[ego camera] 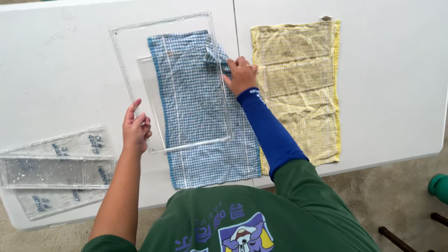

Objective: The person lays two cloths on a white table, places clear acrylic trays on them, and uses a brush to wipe the trays. The person handles the trays one at a time and continues brushing the surfaces.

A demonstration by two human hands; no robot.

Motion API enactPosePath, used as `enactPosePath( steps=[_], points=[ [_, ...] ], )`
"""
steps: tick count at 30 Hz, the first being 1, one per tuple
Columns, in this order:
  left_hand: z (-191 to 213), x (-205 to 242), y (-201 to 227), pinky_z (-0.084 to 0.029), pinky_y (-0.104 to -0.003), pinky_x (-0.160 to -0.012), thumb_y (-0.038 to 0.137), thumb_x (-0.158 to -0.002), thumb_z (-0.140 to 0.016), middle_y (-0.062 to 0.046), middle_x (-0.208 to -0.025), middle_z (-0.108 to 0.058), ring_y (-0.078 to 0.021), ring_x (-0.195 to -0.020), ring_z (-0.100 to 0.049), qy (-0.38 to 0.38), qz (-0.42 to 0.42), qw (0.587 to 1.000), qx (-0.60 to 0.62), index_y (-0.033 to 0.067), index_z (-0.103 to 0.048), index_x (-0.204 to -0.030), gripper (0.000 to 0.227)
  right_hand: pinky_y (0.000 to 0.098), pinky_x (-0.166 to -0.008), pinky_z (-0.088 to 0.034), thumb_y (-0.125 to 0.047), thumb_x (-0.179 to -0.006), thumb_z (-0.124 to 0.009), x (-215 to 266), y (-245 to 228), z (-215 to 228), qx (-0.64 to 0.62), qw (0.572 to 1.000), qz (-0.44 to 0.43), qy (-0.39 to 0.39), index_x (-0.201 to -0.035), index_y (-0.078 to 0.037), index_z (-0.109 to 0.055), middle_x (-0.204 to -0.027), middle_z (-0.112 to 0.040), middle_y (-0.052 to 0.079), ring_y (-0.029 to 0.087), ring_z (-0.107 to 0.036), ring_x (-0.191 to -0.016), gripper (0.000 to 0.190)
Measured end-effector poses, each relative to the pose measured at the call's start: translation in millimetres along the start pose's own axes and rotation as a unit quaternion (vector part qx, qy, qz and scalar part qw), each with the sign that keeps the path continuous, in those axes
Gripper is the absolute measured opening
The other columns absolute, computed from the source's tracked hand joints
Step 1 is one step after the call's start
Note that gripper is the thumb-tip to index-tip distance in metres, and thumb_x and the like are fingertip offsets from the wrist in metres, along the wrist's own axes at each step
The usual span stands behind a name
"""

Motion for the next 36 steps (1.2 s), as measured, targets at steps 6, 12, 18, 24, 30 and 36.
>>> enactPosePath(
  steps=[6, 12, 18, 24, 30, 36],
  points=[
    [-42, -14, -23, -0.026, -0.021, -0.040, 0.009, -0.101, -0.053, 0.002, -0.072, -0.054, -0.0026, -0.045, -0.034, -0.044, -0.001, 0.999, 0.008, 0.0208, -0.049, -0.152, 0.052, 0.0495, -0.086, -0.041, -0.036, -0.091, -0.074, -36, 78, -20, -0.128, 0.962, -0.239, -0.009, -0.084, -0.018, -0.066, -0.082, -0.064, -0.001, 0.020, -0.064, -0.076, 0.021],
    [-101, -38, -49, -0.024, -0.022, -0.039, 0.011, -0.101, -0.053, 0.003, -0.070, -0.054, -0.0026, -0.045, -0.034, -0.055, 0.032, 0.998, -0.021, 0.0216, -0.050, -0.150, 0.050, 0.0450, -0.079, -0.047, -0.035, -0.094, -0.069, -42, 132, -12, -0.119, 0.964, -0.236, 0.005, -0.083, -0.014, -0.065, -0.073, -0.070, -0.001, 0.017, -0.066, -0.066, 0.024],
    [-123, -51, -65, -0.024, -0.022, -0.038, 0.011, -0.100, -0.052, 0.004, -0.068, -0.053, -0.0029, -0.044, -0.034, -0.047, 0.056, 0.997, 0.006, 0.0237, -0.049, -0.149, 0.050, 0.0287, -0.060, -0.053, -0.043, -0.106, -0.057, 8, 117, 24, -0.388, 0.844, -0.352, -0.114, -0.091, -0.007, -0.066, -0.076, -0.066, 0.002, 0.013, -0.063, -0.064, 0.040],
    [-124, -57, -85, -0.036, -0.023, -0.041, 0.013, -0.102, -0.053, 0.002, -0.072, -0.058, -0.0042, -0.049, -0.044, 0.005, -0.021, 0.987, -0.162, 0.0169, -0.050, -0.150, 0.048, 0.0383, -0.062, -0.054, -0.026, -0.092, -0.074, 68, 90, 37, -0.217, 0.951, -0.208, -0.068, -0.110, -0.002, -0.069, -0.072, -0.067, 0.009, 0.024, -0.067, -0.064, 0.030],
    [-123, -46, -84, -0.058, -0.030, -0.065, 0.022, -0.101, -0.063, -0.003, -0.089, -0.071, -0.0132, -0.071, -0.071, 0.066, -0.179, 0.907, -0.375, 0.0064, -0.063, -0.132, 0.034, 0.0434, -0.069, -0.054, -0.026, -0.090, -0.077, 61, 77, 37, -0.159, 0.972, -0.169, -0.021, -0.113, -0.001, -0.068, -0.086, -0.068, 0.014, 0.031, -0.067, -0.074, 0.034],
    [-84, -45, -61, -0.053, -0.046, -0.096, 0.030, -0.094, -0.076, -0.018, -0.121, -0.060, -0.0357, -0.113, -0.060, 0.174, -0.303, 0.783, -0.514, 0.0054, -0.066, -0.126, 0.041, 0.0445, -0.070, -0.053, -0.031, -0.095, -0.074, 62, 24, 44, -0.100, 0.988, -0.115, 0.008, -0.112, -0.001, -0.065, -0.087, -0.063, 0.014, 0.032, -0.064, -0.078, 0.036]
  ],
)
Point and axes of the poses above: each hand's wrist, its own x-axis away from the middle knuckle, its own z-axis out of the back of the hand, y = z × x, the point moved 1 cm from there along -x, towards the middle knuckle
